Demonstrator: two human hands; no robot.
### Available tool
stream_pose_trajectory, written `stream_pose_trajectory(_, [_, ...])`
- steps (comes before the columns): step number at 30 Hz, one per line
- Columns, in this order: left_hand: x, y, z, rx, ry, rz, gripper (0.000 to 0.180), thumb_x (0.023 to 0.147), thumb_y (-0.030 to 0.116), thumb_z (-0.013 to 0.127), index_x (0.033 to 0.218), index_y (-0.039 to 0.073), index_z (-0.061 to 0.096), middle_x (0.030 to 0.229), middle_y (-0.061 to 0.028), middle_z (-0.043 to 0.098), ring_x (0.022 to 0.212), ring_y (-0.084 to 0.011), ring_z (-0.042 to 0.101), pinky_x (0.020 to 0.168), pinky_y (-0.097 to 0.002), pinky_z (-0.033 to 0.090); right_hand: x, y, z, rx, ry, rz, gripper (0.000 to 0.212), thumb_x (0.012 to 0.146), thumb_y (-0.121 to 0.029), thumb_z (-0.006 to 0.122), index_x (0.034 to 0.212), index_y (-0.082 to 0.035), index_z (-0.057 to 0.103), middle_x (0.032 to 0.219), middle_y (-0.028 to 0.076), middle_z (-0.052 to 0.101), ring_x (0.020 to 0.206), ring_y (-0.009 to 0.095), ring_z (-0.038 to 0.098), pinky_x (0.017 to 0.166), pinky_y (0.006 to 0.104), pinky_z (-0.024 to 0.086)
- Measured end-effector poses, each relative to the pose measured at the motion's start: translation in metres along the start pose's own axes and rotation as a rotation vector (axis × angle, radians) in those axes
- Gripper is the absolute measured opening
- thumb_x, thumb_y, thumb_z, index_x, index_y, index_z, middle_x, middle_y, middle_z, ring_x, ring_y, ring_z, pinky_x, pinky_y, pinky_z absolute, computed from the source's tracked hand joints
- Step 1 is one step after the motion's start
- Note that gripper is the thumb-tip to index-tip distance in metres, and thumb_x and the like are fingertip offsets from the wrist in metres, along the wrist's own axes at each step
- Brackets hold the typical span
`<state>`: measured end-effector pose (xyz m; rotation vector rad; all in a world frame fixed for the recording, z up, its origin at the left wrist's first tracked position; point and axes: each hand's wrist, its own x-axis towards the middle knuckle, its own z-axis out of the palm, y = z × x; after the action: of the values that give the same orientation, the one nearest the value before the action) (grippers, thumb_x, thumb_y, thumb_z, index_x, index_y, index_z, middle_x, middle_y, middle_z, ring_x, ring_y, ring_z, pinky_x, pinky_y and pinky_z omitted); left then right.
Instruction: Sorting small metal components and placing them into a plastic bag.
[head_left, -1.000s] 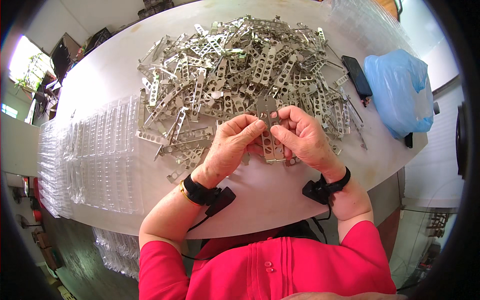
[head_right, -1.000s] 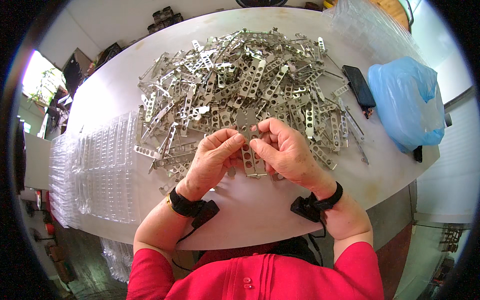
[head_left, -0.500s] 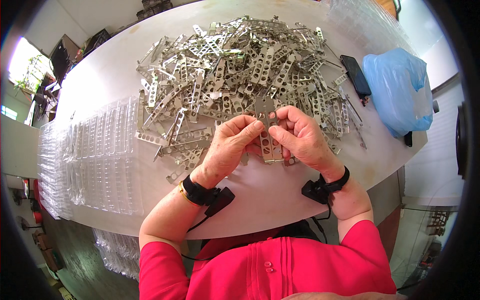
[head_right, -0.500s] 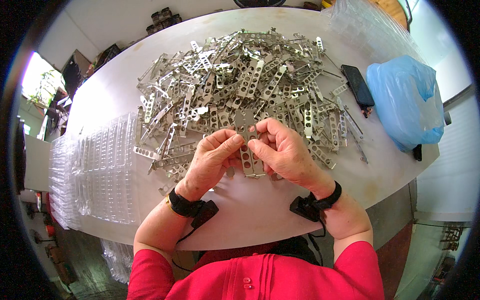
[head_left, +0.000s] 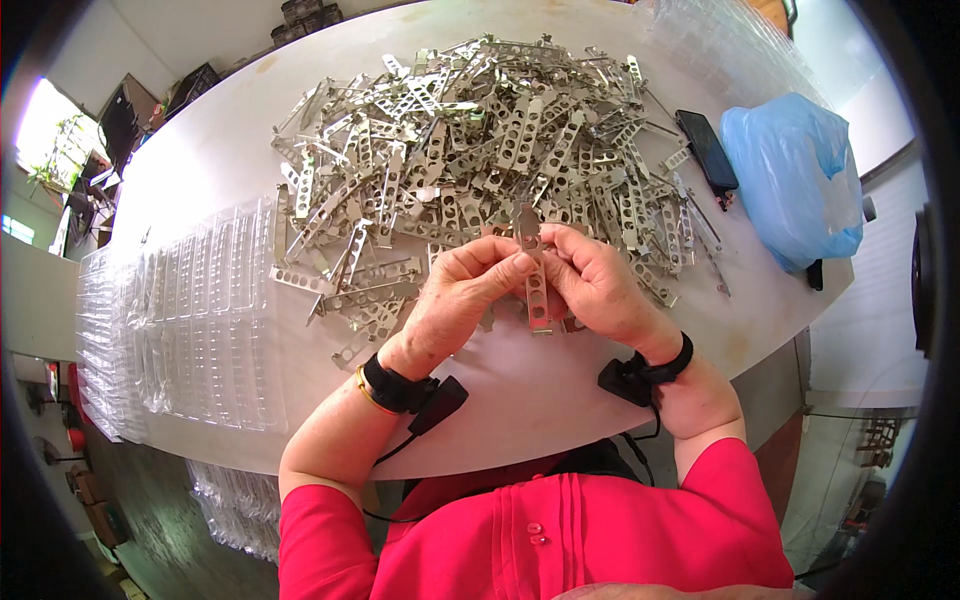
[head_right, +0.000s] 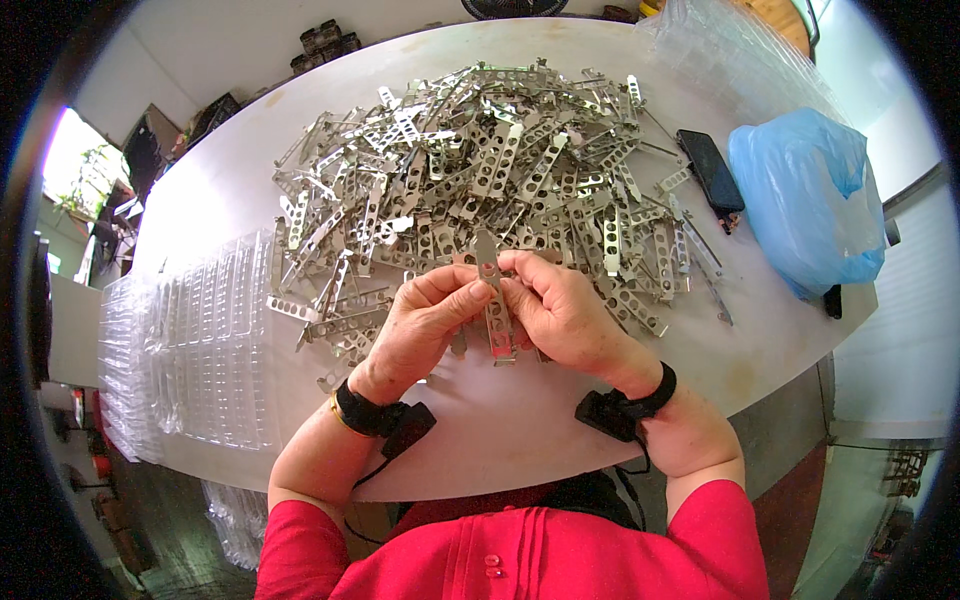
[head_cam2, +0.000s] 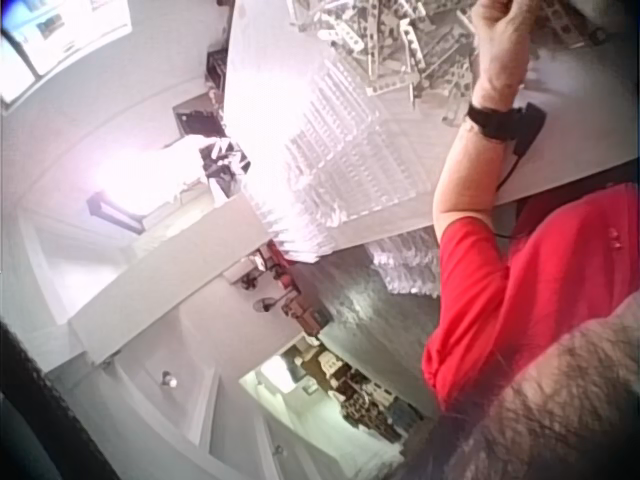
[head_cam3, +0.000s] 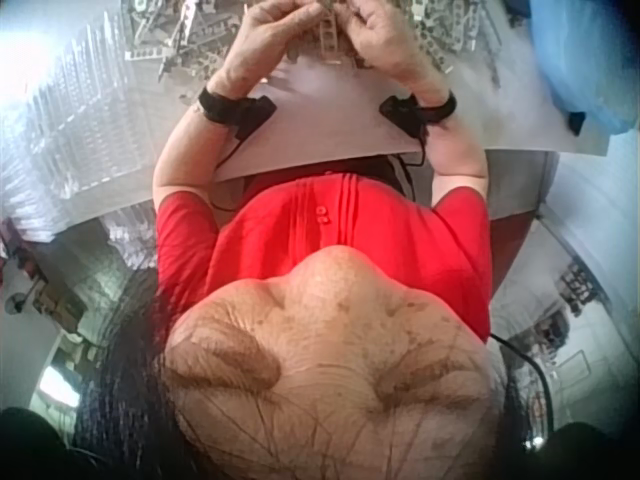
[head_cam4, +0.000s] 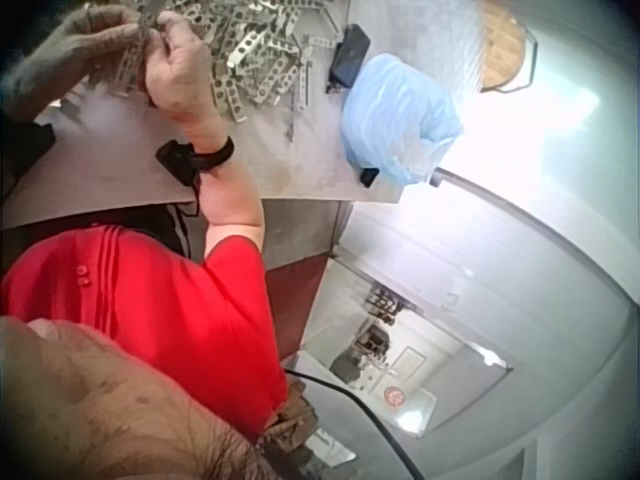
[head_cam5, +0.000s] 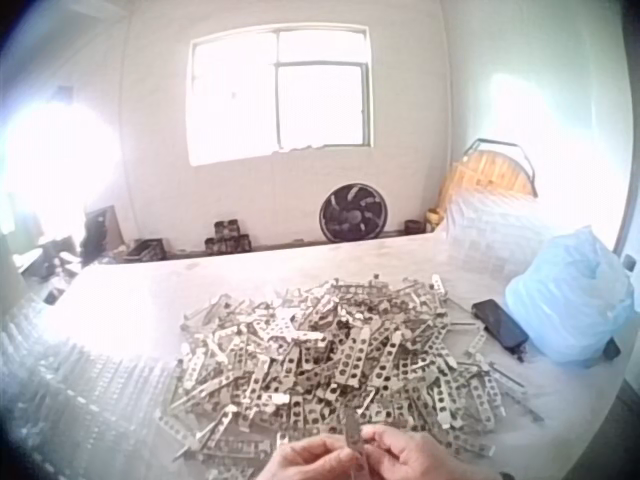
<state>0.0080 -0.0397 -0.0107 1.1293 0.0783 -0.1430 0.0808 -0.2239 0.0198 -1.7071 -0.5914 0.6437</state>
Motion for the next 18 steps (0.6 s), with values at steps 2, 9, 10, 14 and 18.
stream_pose_trajectory(2, [0.0007,-0.0013,0.0006,0.039,-0.02,0.009,0.019,0.101,0.02,0.06,0.108,0.004,0.068,0.095,-0.0011,0.069,0.085,-0.0083,0.063,0.077,-0.0246,0.05,-0.0009,-0.0003,0.0017,0.01,0.016,-0.009,0.019,0.104,-0.013,0.052,0.117,-0.003,0.06,0.078,0.0,0.064,0.058,0.004,0.055,0.052,0.0212,0.046])
stream_pose_trajectory(9, [0.0005,-0.0004,0.0026,0.112,0.076,0.065,0.017,0.099,0.02,0.063,0.103,0.005,0.068,0.091,0.003,0.067,0.082,-0.0039,0.058,0.074,-0.0208,0.047,-0.0006,-0.0014,-0.0044,0.07,0.079,-0.003,0.015,0.101,-0.017,0.059,0.108,-0.004,0.061,0.082,-0.002,0.062,0.068,0.004,0.057,0.059,0.0207,0.048])
stream_pose_trajectory(10, [0.0007,-0.0015,0.0029,0.14,0.09,0.086,0.016,0.099,0.02,0.064,0.103,0.005,0.068,0.09,0.004,0.066,0.082,-0.0033,0.057,0.074,-0.0206,0.046,-0.0006,-0.0022,-0.0032,0.071,0.078,-0.003,0.015,0.101,-0.017,0.059,0.108,-0.004,0.061,0.082,-0.002,0.062,0.068,0.004,0.057,0.059,0.0207,0.048])
stream_pose_trajectory(14, [-0.0008,0.0009,0.0046,0.227,0.075,0.112,0.016,0.099,0.019,0.064,0.103,0.004,0.068,0.091,0.0047,0.065,0.082,-0.0027,0.056,0.074,-0.0204,0.046,-0.0007,-0.002,-0.0011,0.163,0.032,0.006,0.014,0.098,-0.015,0.064,0.105,-0.004,0.059,0.087,-0.003,0.061,0.076,0.002,0.056,0.064,0.0193,0.047])
stream_pose_trajectory(18, [-0.0009,0.0036,0.0079,0.198,0.074,0.094,0.014,0.098,0.017,0.065,0.102,0.004,0.068,0.093,0.0036,0.065,0.084,-0.0034,0.056,0.075,-0.0204,0.047,-0.0003,0.0015,-0.0034,0.239,0.029,0.008,0.012,0.098,-0.013,0.062,0.104,-0.003,0.057,0.087,-0.002,0.06,0.071,0.002,0.055,0.062,0.0193,0.047])
